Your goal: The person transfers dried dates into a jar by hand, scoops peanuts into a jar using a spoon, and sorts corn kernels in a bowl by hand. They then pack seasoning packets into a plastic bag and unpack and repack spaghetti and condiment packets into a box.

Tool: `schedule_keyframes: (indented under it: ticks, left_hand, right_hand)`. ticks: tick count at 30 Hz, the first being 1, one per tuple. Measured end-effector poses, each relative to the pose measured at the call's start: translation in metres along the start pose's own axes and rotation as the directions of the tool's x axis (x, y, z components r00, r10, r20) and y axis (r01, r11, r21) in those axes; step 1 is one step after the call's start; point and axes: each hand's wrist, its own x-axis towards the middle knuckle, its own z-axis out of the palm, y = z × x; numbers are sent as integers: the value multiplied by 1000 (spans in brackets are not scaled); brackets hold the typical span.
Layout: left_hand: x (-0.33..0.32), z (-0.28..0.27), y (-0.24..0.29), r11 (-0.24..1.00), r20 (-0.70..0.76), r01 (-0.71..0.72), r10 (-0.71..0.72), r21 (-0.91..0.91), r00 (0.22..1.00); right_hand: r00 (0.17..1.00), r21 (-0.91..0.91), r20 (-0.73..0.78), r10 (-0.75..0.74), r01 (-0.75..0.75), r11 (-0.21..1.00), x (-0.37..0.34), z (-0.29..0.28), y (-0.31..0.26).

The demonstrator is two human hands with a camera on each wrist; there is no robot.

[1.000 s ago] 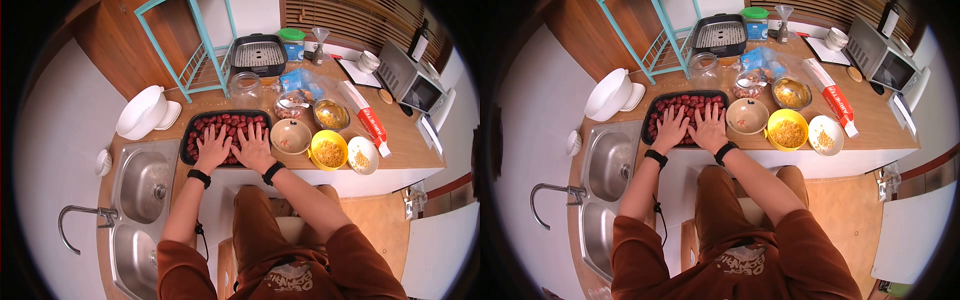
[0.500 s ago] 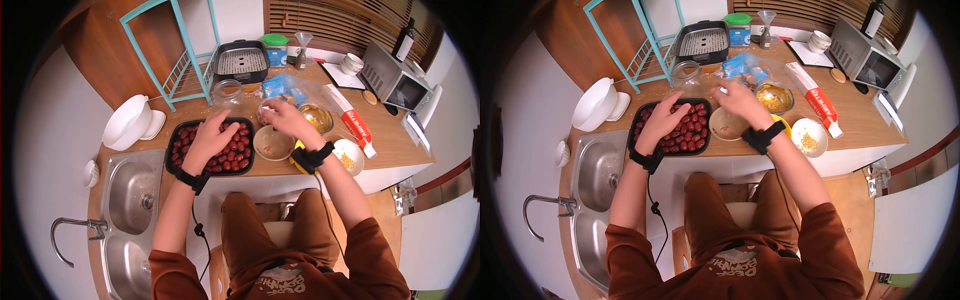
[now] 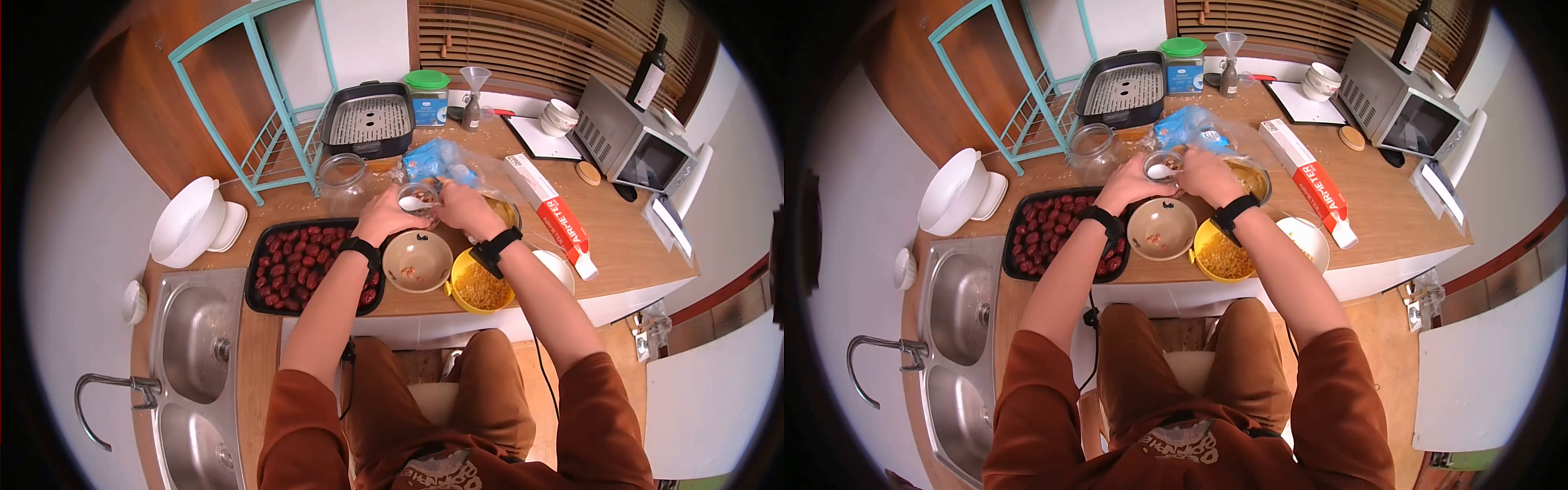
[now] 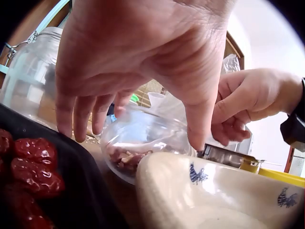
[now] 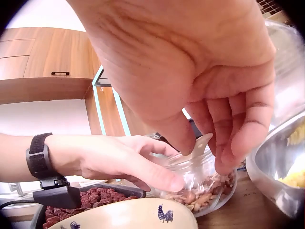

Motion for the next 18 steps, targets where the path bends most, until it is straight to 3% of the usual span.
schedule_keyframes:
  ticks: [4, 6, 7, 9, 15, 18]
  left_hand:
    - [17, 13, -10, 997, 32, 54, -52, -49, 998]
    - [26, 22, -21, 971, 55, -30, 44, -237, 998]
    - [32, 24, -27, 971, 58, -25, 40, -236, 997]
    - [37, 21, -27, 959, 117, -25, 60, -281, 991]
    - [44, 24, -22, 990, 86, -41, 52, -135, 995]
    - [49, 25, -23, 979, 133, -57, 85, -196, 988]
  right_hand:
    - [1000, 65, -26, -12, 14, 998, 15, 9, 14]
    - [990, 50, -137, -37, 44, 998, 22, 14, 20]
    - [991, 53, -133, -35, 43, 998, 22, 15, 22]
    - [962, 16, -263, -74, 81, 997, 19, 14, 24]
    - [877, -6, -434, -205, 225, 974, 1, 4, 21]
    - [877, 12, -452, -162, 188, 982, -9, -6, 16]
